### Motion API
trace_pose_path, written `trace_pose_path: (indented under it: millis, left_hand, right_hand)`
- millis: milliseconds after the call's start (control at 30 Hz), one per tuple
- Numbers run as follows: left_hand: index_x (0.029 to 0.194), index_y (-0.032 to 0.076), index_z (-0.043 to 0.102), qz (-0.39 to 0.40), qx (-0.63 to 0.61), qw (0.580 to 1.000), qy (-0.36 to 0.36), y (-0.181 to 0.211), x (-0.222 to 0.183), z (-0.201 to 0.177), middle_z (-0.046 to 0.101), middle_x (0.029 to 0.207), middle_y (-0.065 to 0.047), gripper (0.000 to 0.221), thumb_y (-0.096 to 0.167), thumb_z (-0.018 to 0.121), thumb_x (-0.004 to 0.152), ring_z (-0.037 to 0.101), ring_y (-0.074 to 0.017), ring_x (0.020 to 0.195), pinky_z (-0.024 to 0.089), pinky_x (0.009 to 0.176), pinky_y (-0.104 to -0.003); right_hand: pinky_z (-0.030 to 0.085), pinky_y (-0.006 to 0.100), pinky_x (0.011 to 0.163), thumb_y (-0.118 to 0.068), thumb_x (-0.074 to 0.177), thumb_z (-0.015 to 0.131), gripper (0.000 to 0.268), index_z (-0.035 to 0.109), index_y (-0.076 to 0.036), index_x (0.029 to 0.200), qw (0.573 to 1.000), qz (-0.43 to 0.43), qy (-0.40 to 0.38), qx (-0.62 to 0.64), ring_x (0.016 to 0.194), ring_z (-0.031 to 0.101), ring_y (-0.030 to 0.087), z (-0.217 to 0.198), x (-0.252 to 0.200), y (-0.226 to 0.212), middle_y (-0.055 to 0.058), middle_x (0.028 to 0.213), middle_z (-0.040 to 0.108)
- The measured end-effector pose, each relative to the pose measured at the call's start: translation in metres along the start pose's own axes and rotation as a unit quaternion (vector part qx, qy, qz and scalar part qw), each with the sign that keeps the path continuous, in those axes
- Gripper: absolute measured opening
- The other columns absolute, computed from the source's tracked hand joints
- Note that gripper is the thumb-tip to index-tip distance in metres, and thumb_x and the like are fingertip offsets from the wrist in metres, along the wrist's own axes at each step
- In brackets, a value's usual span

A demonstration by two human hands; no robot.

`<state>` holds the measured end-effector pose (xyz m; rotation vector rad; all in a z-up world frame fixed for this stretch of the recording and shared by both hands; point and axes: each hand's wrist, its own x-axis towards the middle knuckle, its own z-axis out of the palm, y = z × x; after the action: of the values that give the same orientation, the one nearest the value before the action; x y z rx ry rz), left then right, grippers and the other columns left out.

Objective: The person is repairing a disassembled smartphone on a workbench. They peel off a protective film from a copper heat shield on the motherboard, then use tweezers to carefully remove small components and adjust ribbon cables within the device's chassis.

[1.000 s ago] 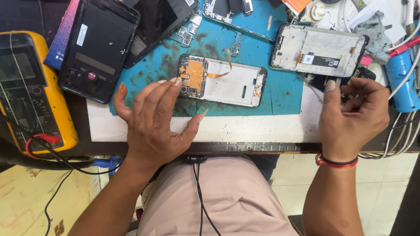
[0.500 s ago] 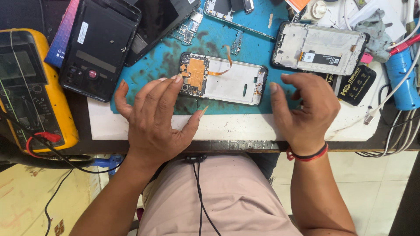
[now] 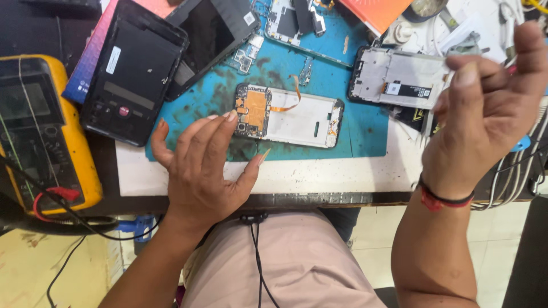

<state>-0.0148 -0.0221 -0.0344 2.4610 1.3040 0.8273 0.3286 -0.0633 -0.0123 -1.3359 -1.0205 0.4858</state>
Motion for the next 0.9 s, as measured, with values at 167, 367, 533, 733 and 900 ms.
trace_pose_path:
  millis: [167,367,533,733,900]
  left_hand:
    - [0.143,0.007,0.055,0.0,-0.008,1.0,0.002,-0.002,0.0,0.002,0.061,0.133,-0.007,0.065,0.039,0.084,0.093,0.058,-0.0246,0.127,0.016,0.121,-0.061]
    - [0.142,0.007,0.056,0.007,-0.006,1.0,-0.005,-0.001,0.001,0.002,0.061,0.133,-0.008,0.065,0.039,0.084,0.092,0.058,-0.025,0.127,0.015,0.121,-0.062]
    - [0.143,0.007,0.054,0.009,-0.012,1.0,-0.007,-0.001,0.001,0.002,0.061,0.133,-0.008,0.066,0.039,0.084,0.094,0.058,-0.0249,0.128,0.014,0.123,-0.061]
    - [0.145,0.007,0.053,0.012,-0.006,1.0,-0.002,-0.002,-0.001,0.003,0.061,0.134,-0.007,0.067,0.038,0.084,0.094,0.057,-0.0245,0.128,0.013,0.122,-0.06]
    - [0.147,0.007,0.052,0.009,-0.007,1.0,0.004,-0.002,-0.001,0.003,0.061,0.135,-0.007,0.069,0.037,0.084,0.094,0.057,-0.0243,0.128,0.014,0.122,-0.059]
  right_hand:
    - [0.044,0.02,0.049,-0.039,0.104,0.051,0.062,0.045,-0.007,0.158,0.85,0.15,-0.073,0.499,0.062,0.064,0.013,-0.014,-0.001,-0.013,0.007,0.112,0.073]
    - [0.036,0.026,0.062,-0.026,0.12,0.055,0.029,0.063,-0.006,0.1,0.97,0.112,0.005,0.214,0.066,0.053,0.013,-0.035,-0.029,0.012,0.007,0.089,0.065]
    - [0.046,0.027,0.07,-0.008,0.114,0.077,0.016,0.067,-0.002,0.103,0.986,0.008,-0.069,-0.149,0.075,0.058,0.017,0.007,-0.026,0.0,0.009,0.093,0.069]
    - [0.05,0.032,0.076,-0.002,0.098,0.08,0.018,0.07,-0.003,0.112,0.89,-0.18,-0.187,-0.373,0.085,0.063,0.022,0.067,-0.004,-0.036,0.01,0.108,0.071]
    - [0.05,0.038,0.084,-0.004,0.096,0.081,0.022,0.07,-0.004,0.114,0.852,-0.208,-0.175,-0.447,0.091,0.063,0.027,0.071,0.007,-0.028,0.01,0.112,0.07]
